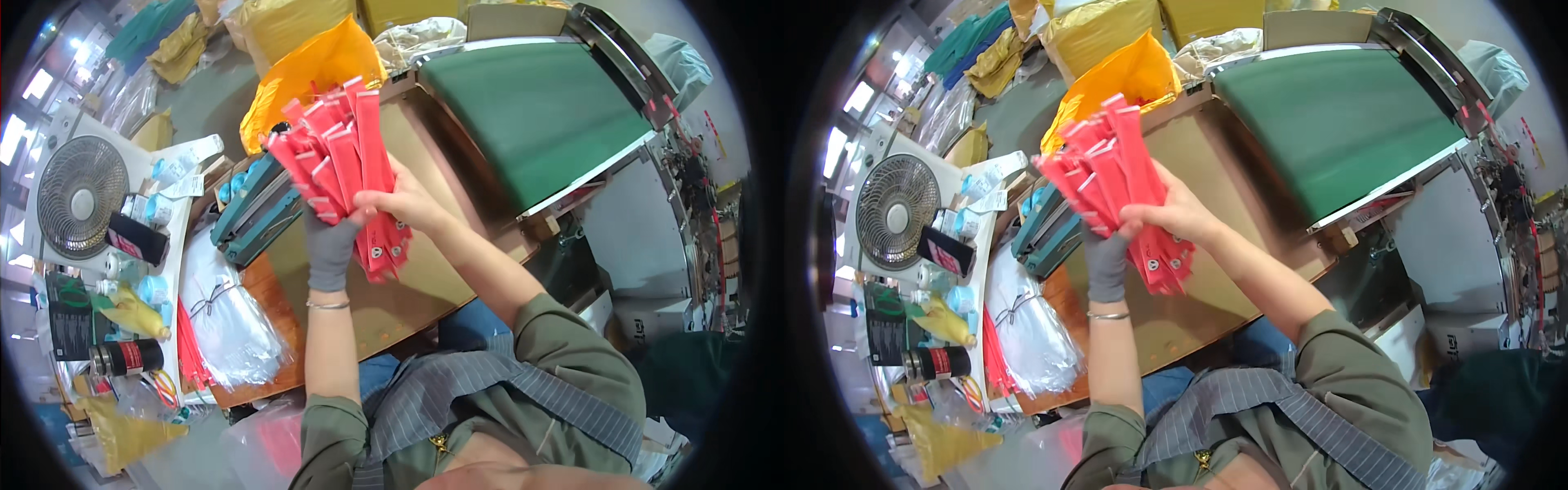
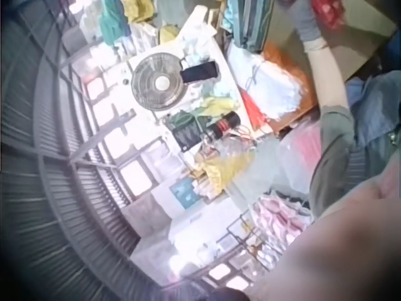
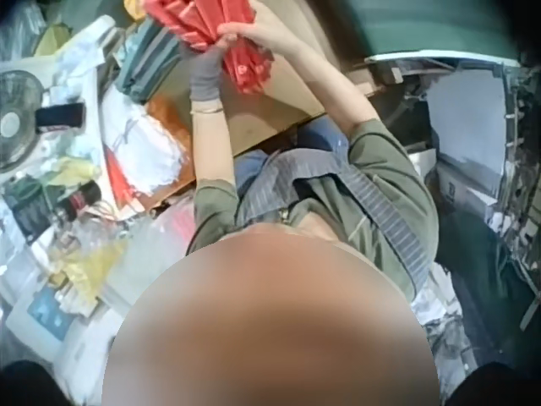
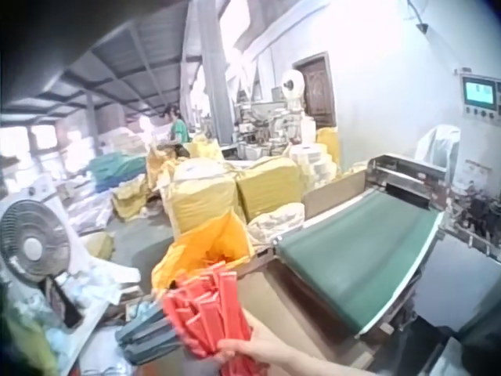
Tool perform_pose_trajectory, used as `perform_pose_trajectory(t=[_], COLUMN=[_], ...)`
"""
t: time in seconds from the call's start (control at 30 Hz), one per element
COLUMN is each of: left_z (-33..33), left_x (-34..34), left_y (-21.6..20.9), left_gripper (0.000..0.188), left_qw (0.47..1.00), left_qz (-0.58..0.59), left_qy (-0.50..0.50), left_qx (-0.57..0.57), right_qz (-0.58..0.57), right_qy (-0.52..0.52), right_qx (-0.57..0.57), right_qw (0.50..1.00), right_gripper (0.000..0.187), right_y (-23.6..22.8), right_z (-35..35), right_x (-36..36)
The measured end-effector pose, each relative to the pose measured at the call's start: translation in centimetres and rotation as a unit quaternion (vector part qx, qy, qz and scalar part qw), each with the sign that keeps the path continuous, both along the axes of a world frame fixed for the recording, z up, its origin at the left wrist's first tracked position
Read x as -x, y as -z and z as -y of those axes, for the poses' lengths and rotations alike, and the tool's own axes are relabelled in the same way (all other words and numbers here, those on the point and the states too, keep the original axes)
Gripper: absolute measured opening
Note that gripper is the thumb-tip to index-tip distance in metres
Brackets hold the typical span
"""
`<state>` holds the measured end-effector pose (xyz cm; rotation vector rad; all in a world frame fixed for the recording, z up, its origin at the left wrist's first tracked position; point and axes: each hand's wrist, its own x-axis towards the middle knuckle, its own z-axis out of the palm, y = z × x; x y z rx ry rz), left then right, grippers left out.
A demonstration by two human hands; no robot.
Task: Packaging and sealing stacks of pink plastic bags into clear plastic sleeves at a warehouse workbench.
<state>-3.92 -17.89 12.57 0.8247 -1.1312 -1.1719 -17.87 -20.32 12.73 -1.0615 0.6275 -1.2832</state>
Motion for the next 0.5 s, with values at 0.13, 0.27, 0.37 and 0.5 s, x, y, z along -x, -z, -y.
perform_pose_trajectory(t=[0.13, 0.27, 0.37, 0.5], left_z=[-2.2, -2.9, -4.3, -6.2], left_x=[-3.4, -5.0, -5.1, -5.0], left_y=[-2.0, 1.3, 1.8, -0.3], left_gripper=[0.095, 0.094, 0.089, 0.074], left_qw=[0.990, 0.966, 0.929, 0.983], left_qz=[0.140, 0.251, 0.361, 0.163], left_qy=[0.030, 0.033, 0.068, 0.084], left_qx=[0.002, 0.058, 0.053, -0.019], right_qz=[0.002, -0.120, -0.079, -0.117], right_qy=[-0.150, -0.162, -0.134, -0.095], right_qx=[0.035, 0.155, 0.161, 0.117], right_qw=[0.988, 0.967, 0.975, 0.982], right_gripper=[0.095, 0.114, 0.110, 0.106], right_y=[-3.4, -1.9, -1.6, -3.9], right_z=[-1.8, -2.4, -3.5, -6.6], right_x=[1.2, 0.4, -2.3, -3.2])
